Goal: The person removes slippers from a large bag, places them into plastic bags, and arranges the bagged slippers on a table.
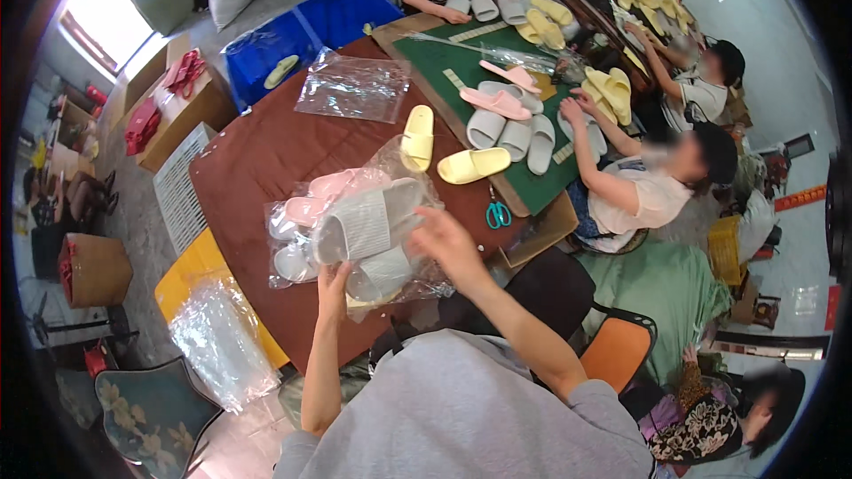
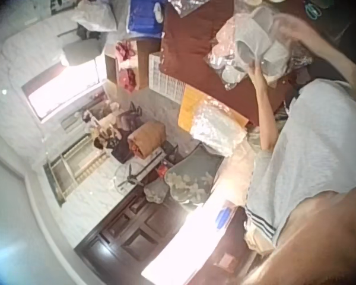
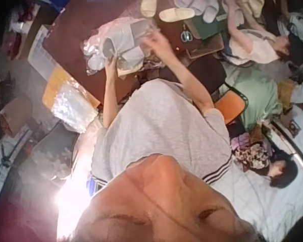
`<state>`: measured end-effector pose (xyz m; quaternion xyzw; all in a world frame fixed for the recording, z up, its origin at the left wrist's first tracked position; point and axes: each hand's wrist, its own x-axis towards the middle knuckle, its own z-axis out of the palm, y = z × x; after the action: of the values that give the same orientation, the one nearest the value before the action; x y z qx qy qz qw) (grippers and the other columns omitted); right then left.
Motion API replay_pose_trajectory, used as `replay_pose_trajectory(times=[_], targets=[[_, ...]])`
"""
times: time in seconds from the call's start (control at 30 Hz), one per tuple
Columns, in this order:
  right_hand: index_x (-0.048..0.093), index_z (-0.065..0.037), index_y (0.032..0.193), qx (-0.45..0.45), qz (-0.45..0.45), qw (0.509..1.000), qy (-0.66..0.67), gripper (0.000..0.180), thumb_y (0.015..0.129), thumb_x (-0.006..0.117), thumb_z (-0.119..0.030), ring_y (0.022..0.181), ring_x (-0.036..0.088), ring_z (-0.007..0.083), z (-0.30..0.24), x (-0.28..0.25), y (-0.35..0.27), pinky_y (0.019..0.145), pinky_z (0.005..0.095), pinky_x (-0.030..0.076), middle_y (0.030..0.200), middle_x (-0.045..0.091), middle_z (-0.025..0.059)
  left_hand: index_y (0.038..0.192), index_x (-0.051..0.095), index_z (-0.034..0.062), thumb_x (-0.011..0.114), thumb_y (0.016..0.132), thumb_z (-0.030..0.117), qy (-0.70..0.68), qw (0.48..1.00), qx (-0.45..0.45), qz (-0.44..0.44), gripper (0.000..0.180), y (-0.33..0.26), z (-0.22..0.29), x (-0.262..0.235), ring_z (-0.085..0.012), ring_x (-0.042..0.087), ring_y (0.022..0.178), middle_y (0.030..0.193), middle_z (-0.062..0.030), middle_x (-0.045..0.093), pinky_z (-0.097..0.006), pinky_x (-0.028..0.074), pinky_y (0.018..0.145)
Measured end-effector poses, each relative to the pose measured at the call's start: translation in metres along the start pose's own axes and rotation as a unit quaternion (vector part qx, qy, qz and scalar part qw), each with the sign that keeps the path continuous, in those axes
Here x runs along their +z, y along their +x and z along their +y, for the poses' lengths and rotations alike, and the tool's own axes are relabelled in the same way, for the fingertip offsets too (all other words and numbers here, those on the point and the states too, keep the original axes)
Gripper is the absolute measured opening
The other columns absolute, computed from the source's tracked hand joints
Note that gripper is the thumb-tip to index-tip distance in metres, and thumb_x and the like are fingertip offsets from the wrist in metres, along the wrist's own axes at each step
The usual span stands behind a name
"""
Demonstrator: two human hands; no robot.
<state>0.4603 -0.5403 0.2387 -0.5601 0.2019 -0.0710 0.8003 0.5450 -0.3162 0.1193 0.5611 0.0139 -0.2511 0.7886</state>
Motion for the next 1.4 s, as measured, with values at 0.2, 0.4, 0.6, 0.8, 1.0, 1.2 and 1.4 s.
replay_pose_trajectory(times=[0.2, 0.4, 0.6, 0.8, 1.0, 1.2, 1.4], targets=[[0.06, 0.0, 0.11, -0.122, 0.106, 0.967, -0.197, 0.021, 0.092, 0.05, -0.007, 0.094, 0.058, 0.0142, 0.013, -0.066, 0.033, 0.084, 0.0272, 0.046, 0.103, 0.062, 0.006, 0.119, 0.049, 0.0045, 0.055, 0.093, 0.015, -0.121, 0.989, -0.082, 0.02, 0.029, -0.014, 0.013, -0.049, -0.0169, 0.058, 0.1, 0.11, -0.007, 0.059, -0.032, 0.048, 0.085], [0.059, 0.0, 0.111, -0.275, 0.019, 0.879, -0.388, 0.025, 0.088, 0.05, -0.001, 0.093, 0.062, 0.0236, -0.001, -0.06, 0.055, 0.081, 0.0314, 0.049, 0.105, 0.062, 0.0116, 0.125, 0.043, 0.0042, 0.053, 0.093, 0.02, -0.156, 0.98, -0.088, 0.085, 0.037, -0.029, 0.03, -0.026, -0.0243, 0.058, 0.104, 0.116, -0.0109, 0.056, -0.04, 0.051, 0.088], [0.055, -0.004, 0.117, 0.173, -0.158, 0.972, -0.017, 0.026, 0.093, 0.048, -0.012, 0.069, 0.059, 0.0081, -0.019, -0.108, 0.108, 0.056, 0.0197, 0.046, 0.095, 0.064, 0.007, 0.129, 0.041, 0.0045, 0.051, 0.093, 0.027, -0.144, 0.985, -0.039, 0.091, 0.043, -0.029, 0.031, -0.006, -0.0252, 0.057, 0.107, 0.119, -0.011, 0.056, -0.04, 0.05, 0.09], [0.067, -0.004, 0.106, 0.163, -0.572, 0.768, -0.24, 0.021, 0.092, 0.055, -0.013, 0.074, 0.056, 0.0075, -0.082, -0.105, 0.113, 0.069, 0.0218, 0.045, 0.091, 0.066, 0.0015, 0.129, 0.042, 0.0054, 0.05, 0.095, 0.021, -0.178, 0.972, -0.018, 0.153, 0.038, -0.031, 0.031, 0.021, -0.0228, 0.058, 0.104, 0.118, -0.0091, 0.056, -0.038, 0.051, 0.087], [0.06, -0.016, 0.121, -0.23, -0.366, 0.833, -0.346, 0.049, 0.074, 0.072, -0.011, 0.105, 0.048, 0.0185, -0.093, -0.104, 0.124, 0.09, 0.0311, 0.043, 0.114, 0.046, 0.0073, 0.129, 0.042, 0.0065, 0.05, 0.095, 0.024, -0.219, 0.966, -0.049, 0.128, 0.039, -0.028, 0.037, 0.032, -0.025, 0.059, 0.105, 0.118, -0.0107, 0.057, -0.041, 0.052, 0.087], [0.045, -0.022, 0.137, -0.157, -0.35, 0.843, -0.378, 0.083, 0.063, 0.081, -0.011, 0.097, 0.048, 0.0211, -0.082, -0.102, 0.106, 0.086, 0.0312, 0.047, 0.119, 0.033, 0.0101, 0.128, 0.044, 0.0063, 0.053, 0.093, 0.029, -0.215, 0.966, -0.073, 0.123, 0.043, -0.029, 0.036, 0.018, -0.0254, 0.06, 0.102, 0.118, -0.0117, 0.058, -0.041, 0.052, 0.087], [0.036, -0.02, 0.141, -0.035, -0.385, 0.848, -0.361, 0.083, 0.068, 0.075, -0.011, 0.099, 0.053, 0.0222, -0.069, -0.097, 0.092, 0.089, 0.034, 0.048, 0.123, 0.04, 0.0136, 0.128, 0.044, 0.0019, 0.048, 0.095, 0.033, -0.22, 0.961, -0.113, 0.12, 0.046, -0.035, 0.026, -0.005, -0.0296, 0.059, 0.106, 0.12, -0.016, 0.057, -0.044, 0.05, 0.091]])
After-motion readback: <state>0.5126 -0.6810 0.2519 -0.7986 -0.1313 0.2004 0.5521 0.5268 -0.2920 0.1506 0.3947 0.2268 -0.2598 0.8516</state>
